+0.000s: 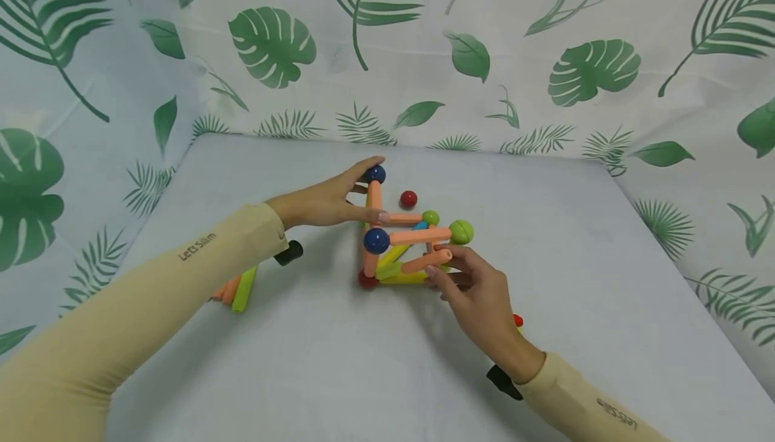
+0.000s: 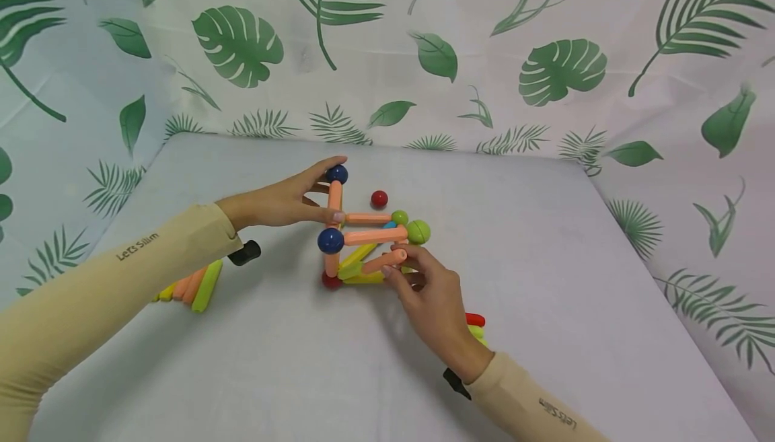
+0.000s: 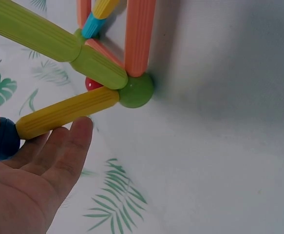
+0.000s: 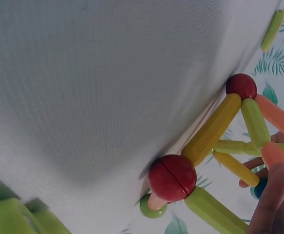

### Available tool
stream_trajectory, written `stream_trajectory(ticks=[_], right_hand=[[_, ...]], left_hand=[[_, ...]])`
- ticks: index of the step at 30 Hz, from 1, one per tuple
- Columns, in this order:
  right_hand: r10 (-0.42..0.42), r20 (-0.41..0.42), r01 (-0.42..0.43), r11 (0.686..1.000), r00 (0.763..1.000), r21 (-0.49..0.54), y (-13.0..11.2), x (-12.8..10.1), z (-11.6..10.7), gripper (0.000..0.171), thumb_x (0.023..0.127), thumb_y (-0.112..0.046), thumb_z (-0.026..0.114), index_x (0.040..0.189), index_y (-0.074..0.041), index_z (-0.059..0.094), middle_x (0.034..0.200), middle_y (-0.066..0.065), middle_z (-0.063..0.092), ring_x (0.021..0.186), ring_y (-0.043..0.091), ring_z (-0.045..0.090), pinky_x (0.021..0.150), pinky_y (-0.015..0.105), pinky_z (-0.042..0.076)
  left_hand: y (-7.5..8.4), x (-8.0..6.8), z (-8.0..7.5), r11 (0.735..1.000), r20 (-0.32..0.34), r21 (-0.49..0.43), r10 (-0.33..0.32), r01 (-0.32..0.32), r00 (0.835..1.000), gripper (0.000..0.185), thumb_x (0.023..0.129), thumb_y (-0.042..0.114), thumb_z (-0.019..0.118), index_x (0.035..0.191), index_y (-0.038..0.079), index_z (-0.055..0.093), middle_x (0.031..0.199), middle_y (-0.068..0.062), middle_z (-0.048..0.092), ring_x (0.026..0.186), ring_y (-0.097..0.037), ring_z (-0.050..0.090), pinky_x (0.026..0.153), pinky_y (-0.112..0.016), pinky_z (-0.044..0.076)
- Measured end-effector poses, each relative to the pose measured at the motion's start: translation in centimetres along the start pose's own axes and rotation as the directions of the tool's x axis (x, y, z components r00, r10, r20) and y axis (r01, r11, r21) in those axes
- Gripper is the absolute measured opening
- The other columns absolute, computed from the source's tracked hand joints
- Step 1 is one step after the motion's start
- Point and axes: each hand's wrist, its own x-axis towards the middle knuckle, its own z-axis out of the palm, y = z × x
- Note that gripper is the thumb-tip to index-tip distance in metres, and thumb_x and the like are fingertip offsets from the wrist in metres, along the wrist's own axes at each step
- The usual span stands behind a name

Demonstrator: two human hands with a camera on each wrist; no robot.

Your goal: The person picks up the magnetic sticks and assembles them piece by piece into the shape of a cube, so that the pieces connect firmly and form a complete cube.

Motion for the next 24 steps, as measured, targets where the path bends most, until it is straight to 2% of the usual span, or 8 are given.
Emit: stream_trajectory(ticks=[4,8,12,16,20,24], right_hand=[[0.004,-0.006,-0.004,1.0,1.0,0.008,0.1,0.1,0.2,0.035,0.09,-0.004,0.077,0.123,-0.002,0.064,0.106,0.005,0.074,0.078,0.029,0.075,0.059,0.036,0.059],[-0.004,0.007,0.004,1.0,1.0,-0.012,0.2,-0.1,0.1,0.032,0.093,-0.01,0.075,0.122,-0.003,0.065,0.106,0.003,0.073,0.078,0.02,0.074,0.06,0.031,0.058],[-0.032,0.062,0.032,0.999,0.998,0.0,0.0,-0.8,-0.3,0.026,0.099,-0.011,0.067,0.125,-0.01,0.067,0.102,-0.001,0.07,0.079,0.015,0.067,0.063,0.028,0.053],[-0.057,0.156,0.052,0.998,0.986,0.03,0.0,-1.4,-0.6,0.034,0.103,-0.008,0.058,0.137,-0.015,0.062,0.104,-0.003,0.065,0.084,0.018,0.06,0.069,0.029,0.05],[-0.02,0.225,0.011,0.999,0.974,0.041,0.2,-1.6,-0.6,0.045,0.105,-0.01,0.055,0.149,-0.018,0.05,0.104,0.003,0.066,0.086,0.018,0.061,0.075,0.029,0.051],[0.036,0.258,-0.048,0.998,0.966,0.043,0.3,-1.5,-0.6,0.034,0.107,-0.014,0.052,0.141,-0.017,0.05,0.1,0.008,0.064,0.081,0.02,0.061,0.069,0.03,0.051]], left_hand=[[0.0,-0.1,0.0,1.0,-0.002,-0.002,0.005,-0.005,1.0,0.105,0.086,0.057,0.075,0.161,0.042,0.003,0.161,-0.003,0.028,0.146,-0.024,0.032,0.114,-0.059,0.027],[-0.1,0.0,0.0,1.0,0.001,-0.001,0.005,-0.005,1.0,0.104,0.087,0.057,0.074,0.161,0.042,0.002,0.161,-0.003,0.028,0.146,-0.025,0.032,0.114,-0.059,0.027],[0.0,0.0,0.0,1.0,0.003,0.0,0.005,-0.005,1.0,0.105,0.086,0.058,0.074,0.161,0.042,0.002,0.161,-0.003,0.027,0.146,-0.026,0.032,0.113,-0.06,0.028],[0.1,0.0,0.1,1.0,-0.001,0.004,0.003,-0.003,1.0,0.105,0.086,0.057,0.075,0.161,0.042,0.002,0.161,-0.003,0.028,0.146,-0.025,0.032,0.113,-0.06,0.028],[0.1,-0.1,0.1,1.0,-0.008,0.016,-0.006,0.006,1.0,0.105,0.087,0.057,0.074,0.161,0.042,0.001,0.163,-0.002,0.025,0.146,-0.025,0.032,0.112,-0.06,0.03],[0.1,-0.1,0.2,1.0,-0.01,0.02,-0.018,0.018,1.0,0.107,0.085,0.061,0.074,0.161,0.043,0.001,0.164,-0.002,0.023,0.146,-0.025,0.032,0.111,-0.06,0.031]])
